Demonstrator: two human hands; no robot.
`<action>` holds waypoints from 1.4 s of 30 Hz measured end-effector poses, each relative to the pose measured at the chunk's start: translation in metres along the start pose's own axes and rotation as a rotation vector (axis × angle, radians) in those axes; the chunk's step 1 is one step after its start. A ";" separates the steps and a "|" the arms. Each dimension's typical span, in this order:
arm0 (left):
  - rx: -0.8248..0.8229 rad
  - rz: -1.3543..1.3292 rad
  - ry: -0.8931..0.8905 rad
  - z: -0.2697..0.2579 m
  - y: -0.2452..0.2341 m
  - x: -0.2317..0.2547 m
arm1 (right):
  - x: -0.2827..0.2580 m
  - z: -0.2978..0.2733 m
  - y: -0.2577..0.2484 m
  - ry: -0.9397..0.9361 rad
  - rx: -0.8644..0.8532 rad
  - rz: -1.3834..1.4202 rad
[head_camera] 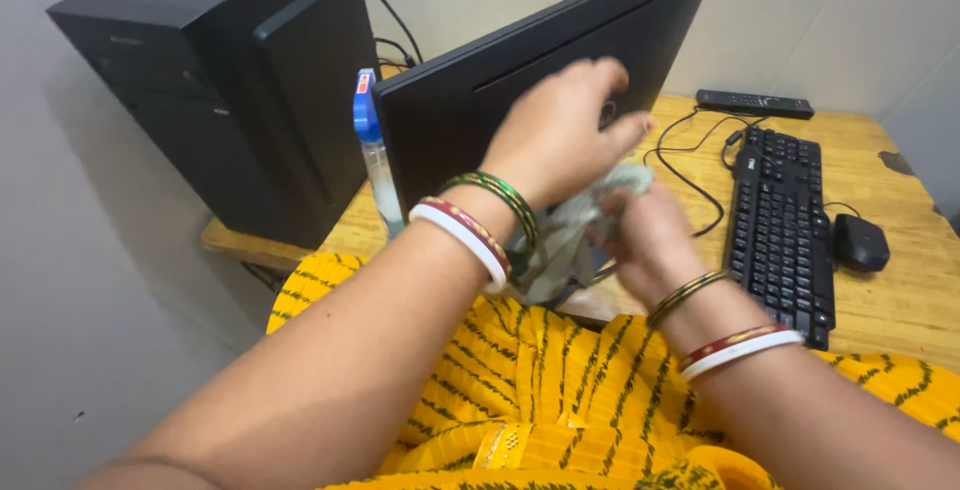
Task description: The person wipes the back and sides of a black Dell monitor with a cloth, then sprays a cleaning solution and wipes the monitor stand and base. The person also wipes the back of the monitor while it is tilted forward.
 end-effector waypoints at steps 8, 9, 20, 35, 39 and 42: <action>-0.169 -0.175 -0.214 -0.029 0.027 -0.024 | -0.074 0.010 0.005 -0.107 0.001 0.122; -0.147 -0.214 -0.247 -0.028 0.028 -0.030 | -0.078 0.007 0.009 -0.153 -0.039 0.063; -0.153 -1.050 -0.654 -0.040 0.050 -0.060 | -0.030 -0.036 0.003 -0.148 -0.193 -0.124; -0.178 -1.373 -0.620 -0.067 0.031 -0.043 | -0.034 -0.050 -0.021 -0.160 -0.113 -0.153; -0.021 -1.444 -0.645 -0.065 0.016 -0.057 | -0.041 -0.044 -0.044 -0.157 -0.012 -0.032; -0.008 -1.591 -0.673 -0.067 0.012 -0.062 | -0.048 -0.046 -0.053 -0.152 0.007 0.051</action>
Point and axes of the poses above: each hand's wrist, its own z-axis towards the middle knuckle, its own y-axis out of the palm, x = y × z, the point moved 5 cm from there along z, towards the middle knuckle, and after that the axes turned 14 degrees about -y, right-handed, at the moved point
